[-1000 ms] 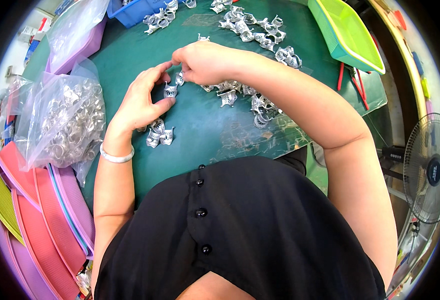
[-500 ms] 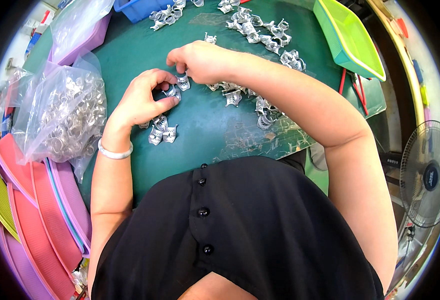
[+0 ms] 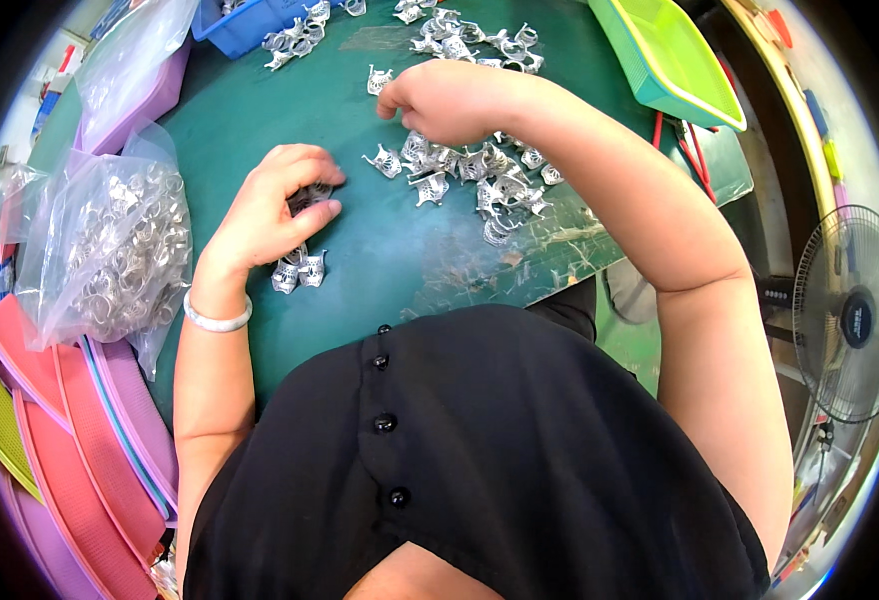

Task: The person assembles small silver metal parts by hand on a green workbench, snapping two pieces together repeatedly. After assembling many units, they gather the finished parts into a yellow tray and briefly write on a small white card with a red pen.

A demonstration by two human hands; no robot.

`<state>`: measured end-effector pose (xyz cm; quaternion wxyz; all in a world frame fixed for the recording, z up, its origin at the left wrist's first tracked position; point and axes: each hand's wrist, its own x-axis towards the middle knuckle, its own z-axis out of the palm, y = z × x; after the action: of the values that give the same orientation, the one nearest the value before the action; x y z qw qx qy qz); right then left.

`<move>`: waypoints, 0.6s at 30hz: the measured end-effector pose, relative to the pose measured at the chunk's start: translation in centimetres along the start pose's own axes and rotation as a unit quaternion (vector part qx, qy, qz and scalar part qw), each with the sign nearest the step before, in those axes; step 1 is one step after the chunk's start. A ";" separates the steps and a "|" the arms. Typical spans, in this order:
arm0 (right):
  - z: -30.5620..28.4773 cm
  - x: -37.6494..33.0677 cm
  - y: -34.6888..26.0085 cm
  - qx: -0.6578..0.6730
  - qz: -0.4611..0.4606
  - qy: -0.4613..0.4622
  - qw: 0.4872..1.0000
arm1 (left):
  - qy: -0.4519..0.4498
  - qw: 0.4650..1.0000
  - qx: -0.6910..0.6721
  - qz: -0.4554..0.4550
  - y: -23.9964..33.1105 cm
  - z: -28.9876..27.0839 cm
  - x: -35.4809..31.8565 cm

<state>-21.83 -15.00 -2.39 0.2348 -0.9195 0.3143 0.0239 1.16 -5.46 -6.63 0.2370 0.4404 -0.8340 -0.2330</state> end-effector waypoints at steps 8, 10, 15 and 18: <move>0.8 0.1 -0.5 0.011 -0.025 0.028 0.999 | -0.022 0.998 0.046 -0.031 0.5 -1.0 -0.1; 1.0 0.0 -0.2 0.007 -0.066 0.096 0.993 | 0.016 0.999 0.042 -0.023 0.7 -0.7 0.3; 2.5 0.3 0.4 -0.164 -0.158 0.237 0.944 | 0.079 0.996 0.017 -0.028 1.4 0.8 1.5; 2.8 -0.4 -0.1 -0.078 -0.150 0.144 0.975 | 0.056 0.992 0.087 -0.069 2.6 1.9 2.3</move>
<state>-21.82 -13.44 -4.74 0.1155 -0.9653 0.2008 -0.1203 -2.77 -5.76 -6.08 0.2272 0.5285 -0.8041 -0.1500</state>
